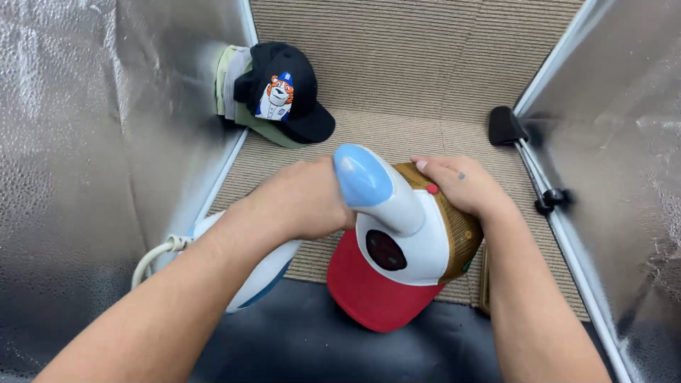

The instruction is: Brushing and steaming a baseball cap to clean and reshape it.

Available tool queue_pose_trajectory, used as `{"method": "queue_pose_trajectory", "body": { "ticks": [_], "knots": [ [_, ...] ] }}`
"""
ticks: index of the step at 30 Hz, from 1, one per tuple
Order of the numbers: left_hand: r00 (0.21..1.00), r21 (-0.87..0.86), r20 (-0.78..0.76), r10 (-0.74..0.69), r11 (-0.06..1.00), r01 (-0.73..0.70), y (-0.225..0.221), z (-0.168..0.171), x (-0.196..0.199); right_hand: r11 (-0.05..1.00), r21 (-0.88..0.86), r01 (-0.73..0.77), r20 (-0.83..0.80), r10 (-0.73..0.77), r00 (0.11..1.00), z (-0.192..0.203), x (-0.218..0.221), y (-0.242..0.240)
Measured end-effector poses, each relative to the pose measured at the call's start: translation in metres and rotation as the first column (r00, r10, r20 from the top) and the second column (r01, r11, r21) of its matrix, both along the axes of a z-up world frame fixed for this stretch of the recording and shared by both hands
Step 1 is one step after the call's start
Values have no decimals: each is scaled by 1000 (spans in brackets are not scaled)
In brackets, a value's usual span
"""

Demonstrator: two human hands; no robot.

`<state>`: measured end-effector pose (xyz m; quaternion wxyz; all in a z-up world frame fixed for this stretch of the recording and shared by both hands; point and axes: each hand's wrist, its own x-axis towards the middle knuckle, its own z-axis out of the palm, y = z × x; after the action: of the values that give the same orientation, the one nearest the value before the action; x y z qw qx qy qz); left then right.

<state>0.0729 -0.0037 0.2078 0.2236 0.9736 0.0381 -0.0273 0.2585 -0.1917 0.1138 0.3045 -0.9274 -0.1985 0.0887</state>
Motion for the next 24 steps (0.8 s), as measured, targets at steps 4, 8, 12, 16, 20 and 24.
{"method": "queue_pose_trajectory", "body": {
  "ticks": [4,8,12,16,20,24],
  "knots": [
    [999,86,-37,-28,996,31,3,-14,19,1000,17,19,-14,-19,1000,0,-4,1],
    [997,81,77,-11,997,5,1,-38,42,1000,20,-13,-4,13,1000,9,-15,7],
    [996,-91,-3,93,991,-93,2,-36,5,1000,-1,1,20,-1,1000,2,-8,-3],
    [975,-196,-126,182,959,-204,17,-54,-35,998,-59,7,5,-7,1000,8,-12,1],
    [967,-142,-211,140,975,-172,29,-68,-64,1000,7,4,11,-4,1000,3,-8,-1],
    [954,10,-294,66,998,-66,49,-106,-59,1000,1,10,4,-10,1000,5,-8,-1]
  ]
}}
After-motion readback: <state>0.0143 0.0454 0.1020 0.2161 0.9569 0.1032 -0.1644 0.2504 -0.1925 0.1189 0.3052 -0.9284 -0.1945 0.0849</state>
